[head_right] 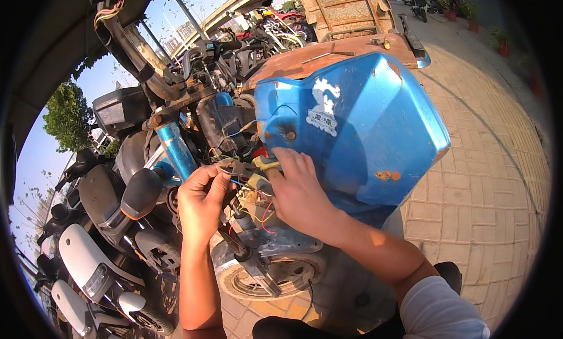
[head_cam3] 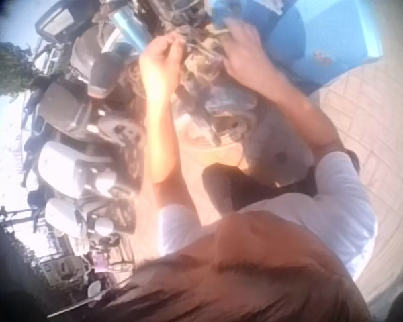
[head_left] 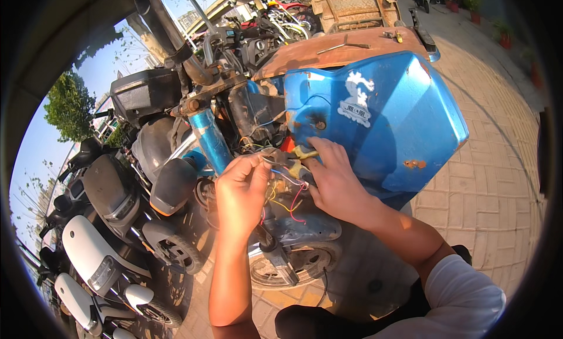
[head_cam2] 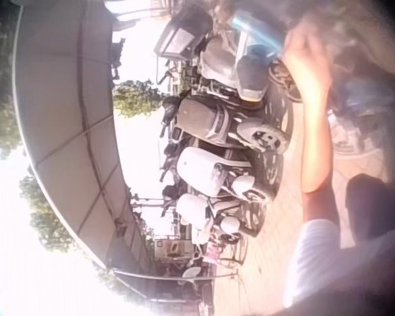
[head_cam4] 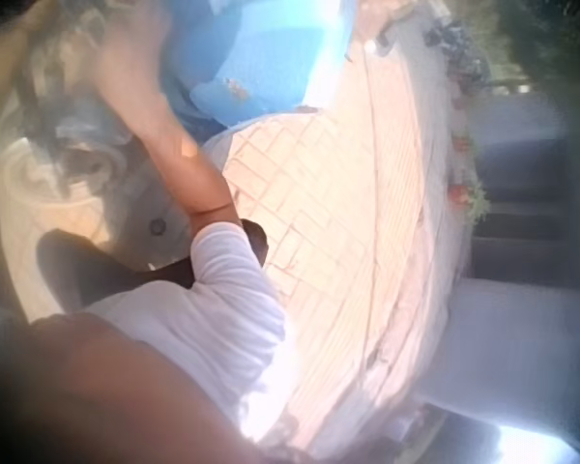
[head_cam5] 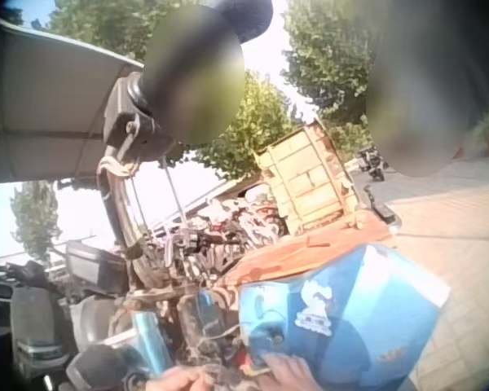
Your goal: The person works on the exposed wiring harness of a blue motorcycle, using a yellow-handled tool to strip and twist wires near the fuel tank. The person repeatedly adjusts and connects wires within the engine compartment area.
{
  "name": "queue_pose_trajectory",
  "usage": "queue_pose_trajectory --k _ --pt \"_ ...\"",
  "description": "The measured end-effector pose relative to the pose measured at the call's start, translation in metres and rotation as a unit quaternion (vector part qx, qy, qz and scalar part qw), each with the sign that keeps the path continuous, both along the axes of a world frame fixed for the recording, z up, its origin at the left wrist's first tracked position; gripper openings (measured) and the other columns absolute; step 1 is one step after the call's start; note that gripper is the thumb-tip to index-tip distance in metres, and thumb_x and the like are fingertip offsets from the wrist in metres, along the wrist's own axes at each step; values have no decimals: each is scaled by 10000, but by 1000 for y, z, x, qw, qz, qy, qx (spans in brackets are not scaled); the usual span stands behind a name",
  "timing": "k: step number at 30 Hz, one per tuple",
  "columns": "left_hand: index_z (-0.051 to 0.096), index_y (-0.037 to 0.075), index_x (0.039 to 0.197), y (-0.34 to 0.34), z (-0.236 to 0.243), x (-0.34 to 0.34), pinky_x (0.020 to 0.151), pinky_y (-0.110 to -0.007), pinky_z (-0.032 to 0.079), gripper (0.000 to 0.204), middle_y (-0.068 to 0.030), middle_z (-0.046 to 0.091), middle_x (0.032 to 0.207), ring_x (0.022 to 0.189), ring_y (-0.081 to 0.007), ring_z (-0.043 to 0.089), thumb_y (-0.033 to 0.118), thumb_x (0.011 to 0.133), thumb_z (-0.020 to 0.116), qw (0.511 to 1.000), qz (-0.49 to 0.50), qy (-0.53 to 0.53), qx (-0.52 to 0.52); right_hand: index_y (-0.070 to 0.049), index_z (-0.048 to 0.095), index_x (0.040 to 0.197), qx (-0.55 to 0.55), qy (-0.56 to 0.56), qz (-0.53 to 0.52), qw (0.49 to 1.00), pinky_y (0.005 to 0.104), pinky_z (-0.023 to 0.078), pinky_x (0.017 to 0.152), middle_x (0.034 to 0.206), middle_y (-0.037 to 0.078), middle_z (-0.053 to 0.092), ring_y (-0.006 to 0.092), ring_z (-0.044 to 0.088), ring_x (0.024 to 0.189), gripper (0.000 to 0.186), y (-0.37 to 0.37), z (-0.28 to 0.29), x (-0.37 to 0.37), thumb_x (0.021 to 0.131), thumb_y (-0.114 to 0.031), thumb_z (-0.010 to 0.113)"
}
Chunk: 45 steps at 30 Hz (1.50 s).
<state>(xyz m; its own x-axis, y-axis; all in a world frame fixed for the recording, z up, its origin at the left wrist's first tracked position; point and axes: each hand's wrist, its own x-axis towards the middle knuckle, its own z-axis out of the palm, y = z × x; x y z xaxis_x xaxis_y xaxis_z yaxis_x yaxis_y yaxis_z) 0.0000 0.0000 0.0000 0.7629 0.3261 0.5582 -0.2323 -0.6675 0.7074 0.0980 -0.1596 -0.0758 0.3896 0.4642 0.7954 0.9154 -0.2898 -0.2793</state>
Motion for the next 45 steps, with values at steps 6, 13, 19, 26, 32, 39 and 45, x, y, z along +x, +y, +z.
queue_pose_trajectory --k 6,13,19,26,32,39,45 --pt "670 -33 895 17 2 -4 588 -220 440 117 6 608 722 653 -50 536 37 979 627 998 -54 12 0 51 610 1164 -23 5 -24 999 495 370 1009 1335 232 445 408 458 1215 522 8 11 -17 684 -63 780" --pt "625 -30 822 11 12 -7 592 -227 433 179 2 601 730 662 -44 514 57 978 631 997 -19 51 63 66 604 1171 -21 31 19 999 493 386 1020 1336 230 445 413 462 1212 488 3 6 -10 716 -41 744" --pt "666 -31 918 2 18 -10 666 -247 441 106 -10 610 776 728 -67 519 51 974 631 988 9 83 127 85 601 1173 28 53 85 995 481 401 1014 1330 231 447 416 470 1183 483 11 -12 -2 717 -15 725" --pt "576 -50 862 -6 30 -15 672 -344 457 240 -114 544 815 724 -232 546 150 977 641 973 12 148 178 85 592 1177 7 89 99 991 469 419 972 1282 207 463 397 486 1136 524 13 -16 6 680 11 741" --pt "528 -16 848 -22 23 -3 636 -503 464 359 -203 572 814 742 -442 594 283 1045 540 923 115 96 353 23 664 1083 67 209 260 940 391 489 879 1140 150 562 292 598 1038 314 10 -8 15 771 7 702" --pt "557 3 762 -14 18 4 587 -455 446 403 -166 560 680 629 -390 576 238 1075 465 956 97 6 278 4 738 1087 -9 533 531 659 298 497 794 932 38 718 119 635 894 233 8 0 35 872 -66 685" --pt "572 -16 755 -6 23 -2 616 -369 450 417 -112 577 698 639 -237 564 242 1073 493 986 42 45 157 119 686 1083 7 623 647 440 370 551 772 998 205 674 256 659 889 270 17 1 38 862 -33 660"
